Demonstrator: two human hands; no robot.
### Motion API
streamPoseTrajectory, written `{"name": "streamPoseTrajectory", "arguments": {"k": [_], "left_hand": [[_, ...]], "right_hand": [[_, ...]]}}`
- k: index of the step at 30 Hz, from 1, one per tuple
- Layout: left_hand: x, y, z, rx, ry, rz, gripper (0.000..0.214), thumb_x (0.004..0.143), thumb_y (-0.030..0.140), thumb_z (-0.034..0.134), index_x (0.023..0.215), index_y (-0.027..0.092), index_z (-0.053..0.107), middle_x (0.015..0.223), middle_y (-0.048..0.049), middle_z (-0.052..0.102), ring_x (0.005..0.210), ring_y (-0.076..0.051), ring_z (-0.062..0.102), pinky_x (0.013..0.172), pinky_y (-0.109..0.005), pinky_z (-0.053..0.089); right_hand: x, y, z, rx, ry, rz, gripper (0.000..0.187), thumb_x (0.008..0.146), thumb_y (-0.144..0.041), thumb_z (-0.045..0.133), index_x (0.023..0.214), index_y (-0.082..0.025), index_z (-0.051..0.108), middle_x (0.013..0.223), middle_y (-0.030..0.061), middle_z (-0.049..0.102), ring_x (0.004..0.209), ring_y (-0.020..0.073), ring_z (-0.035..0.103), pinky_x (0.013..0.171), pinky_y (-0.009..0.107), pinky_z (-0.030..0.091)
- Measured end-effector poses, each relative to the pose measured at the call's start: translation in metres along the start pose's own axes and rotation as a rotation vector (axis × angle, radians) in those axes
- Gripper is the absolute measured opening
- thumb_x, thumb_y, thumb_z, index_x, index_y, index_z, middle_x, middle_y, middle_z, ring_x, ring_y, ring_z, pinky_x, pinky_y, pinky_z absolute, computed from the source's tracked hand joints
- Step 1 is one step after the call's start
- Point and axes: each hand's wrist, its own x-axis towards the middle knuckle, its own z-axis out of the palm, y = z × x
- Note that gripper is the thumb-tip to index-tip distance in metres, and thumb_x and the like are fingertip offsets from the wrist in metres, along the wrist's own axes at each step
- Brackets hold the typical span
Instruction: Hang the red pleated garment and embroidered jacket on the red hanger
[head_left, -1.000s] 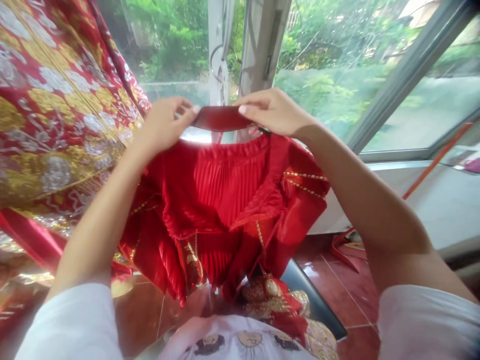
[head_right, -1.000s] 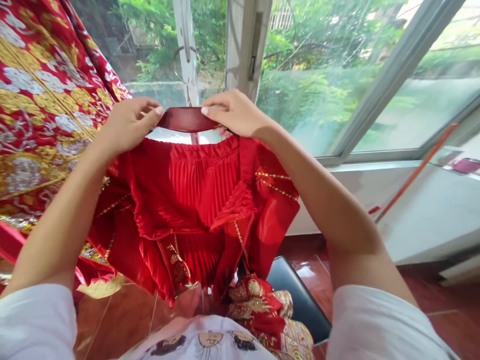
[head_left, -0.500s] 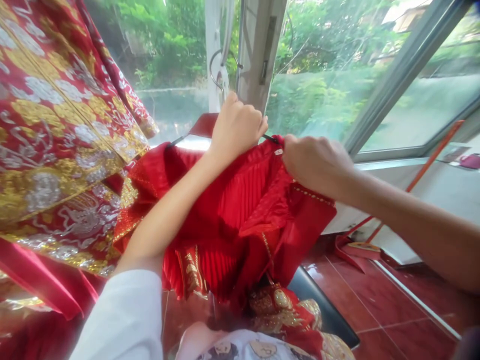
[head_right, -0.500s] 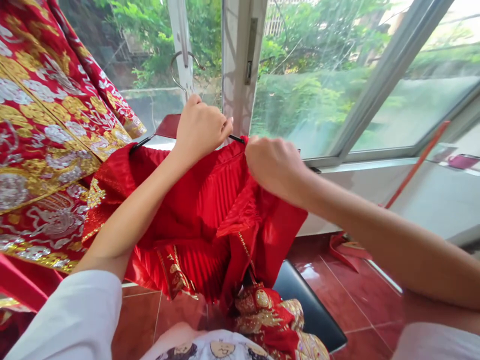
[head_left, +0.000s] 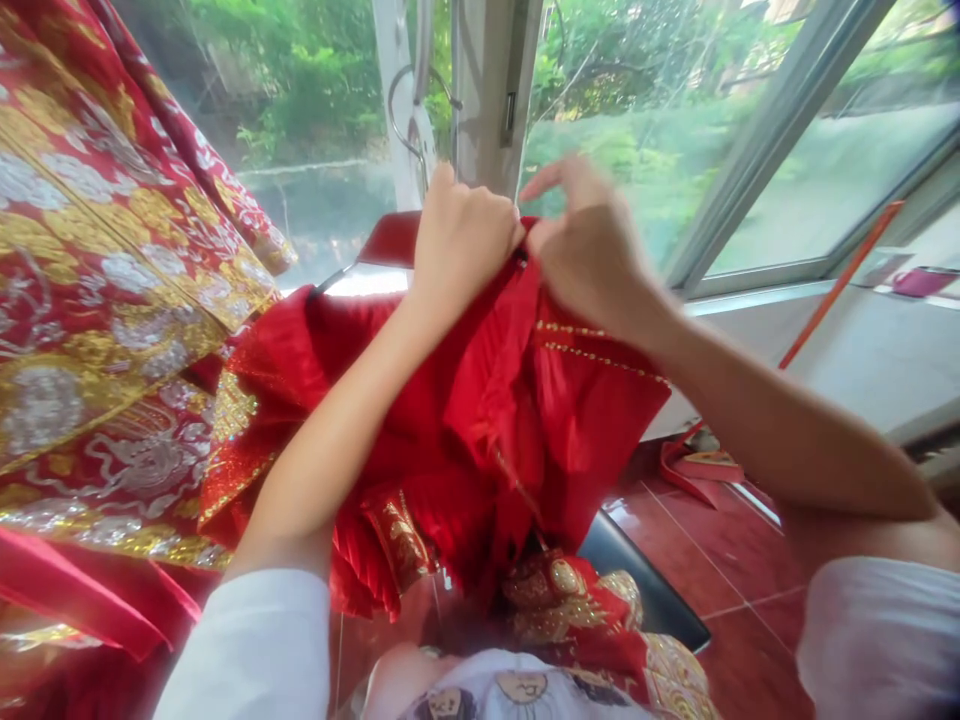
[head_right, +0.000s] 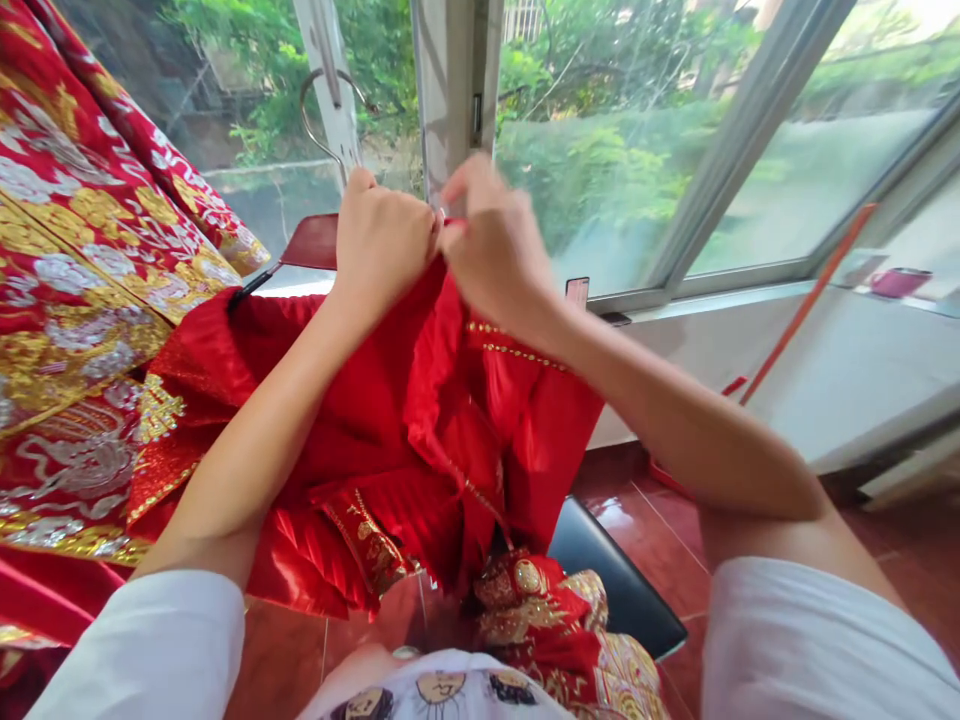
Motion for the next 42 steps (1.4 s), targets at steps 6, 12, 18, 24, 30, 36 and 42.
{"name": "streamPoseTrajectory", "arguments": {"k": [6,12,18,24,30,36,42], "left_hand": [[-0.001,0.001,-0.001,-0.028,-0.023,-0.037,0.049,0.094,0.026,0.028,0.080,0.021,0.075,0.075,-0.0132,0.071,0.072,-0.028,0.060,0.091,-0.049,0.029],[0.000,0.000,0.001,-0.042,-0.007,-0.035,0.052,0.092,0.028,0.025,0.080,0.022,0.076,0.072,-0.0128,0.070,0.070,-0.030,0.059,0.091,-0.052,0.031],[0.001,0.000,0.000,-0.166,-0.006,-0.068,0.047,0.088,0.030,0.029,0.086,0.031,0.076,0.063,-0.0077,0.068,0.076,-0.031,0.059,0.094,-0.055,0.030],[0.003,0.000,-0.001,-0.187,0.036,-0.065,0.041,0.087,0.030,0.035,0.074,0.028,0.073,0.064,-0.0102,0.068,0.077,-0.029,0.061,0.090,-0.053,0.034],[0.004,0.002,-0.002,-0.112,-0.030,-0.068,0.042,0.088,0.029,0.033,0.078,0.025,0.074,0.071,-0.0122,0.070,0.079,-0.031,0.061,0.092,-0.055,0.033],[-0.001,-0.004,-0.023,-0.175,-0.114,0.059,0.041,0.095,0.039,0.034,0.088,0.023,0.071,0.088,-0.0072,0.071,0.083,-0.025,0.063,0.098,-0.051,0.036],[-0.043,-0.060,-0.074,-0.360,-0.004,-0.002,0.040,0.092,0.034,0.044,0.127,0.018,0.055,0.131,-0.0072,0.055,0.124,-0.027,0.047,0.108,-0.047,0.034]], "right_hand": [[-0.061,0.032,-0.008,-0.077,-0.087,-0.156,0.054,0.090,-0.022,0.038,0.144,-0.018,0.031,0.075,0.0031,0.061,0.065,0.0187,0.058,0.072,0.036,0.050],[-0.093,0.091,-0.026,-0.400,-0.032,-0.166,0.071,0.079,-0.030,0.057,0.145,-0.018,0.036,0.140,0.0188,0.044,0.126,0.0362,0.046,0.097,0.053,0.044],[-0.098,0.112,-0.034,-0.454,-0.102,0.009,0.067,0.081,-0.015,0.041,0.147,-0.022,0.039,0.127,0.0119,0.061,0.105,0.0294,0.063,0.086,0.043,0.050],[-0.099,0.085,-0.074,-0.393,0.257,-0.056,0.050,0.075,-0.013,0.040,0.115,-0.019,0.069,0.103,0.0063,0.072,0.089,0.0219,0.069,0.080,0.029,0.050],[-0.128,0.045,-0.057,-0.742,-0.227,0.028,0.053,0.085,-0.022,0.043,0.136,-0.020,0.053,0.082,0.0109,0.072,0.062,0.0268,0.065,0.056,0.034,0.043],[-0.120,0.038,-0.057,-0.607,-0.250,0.046,0.042,0.089,-0.047,0.050,0.122,-0.026,0.065,0.074,0.0081,0.070,0.066,0.0265,0.066,0.060,0.036,0.048],[-0.093,0.081,-0.061,-0.250,0.100,-0.023,0.059,0.084,-0.036,0.059,0.139,-0.018,0.048,0.124,0.0125,0.063,0.105,0.0219,0.063,0.082,0.032,0.053]]}}
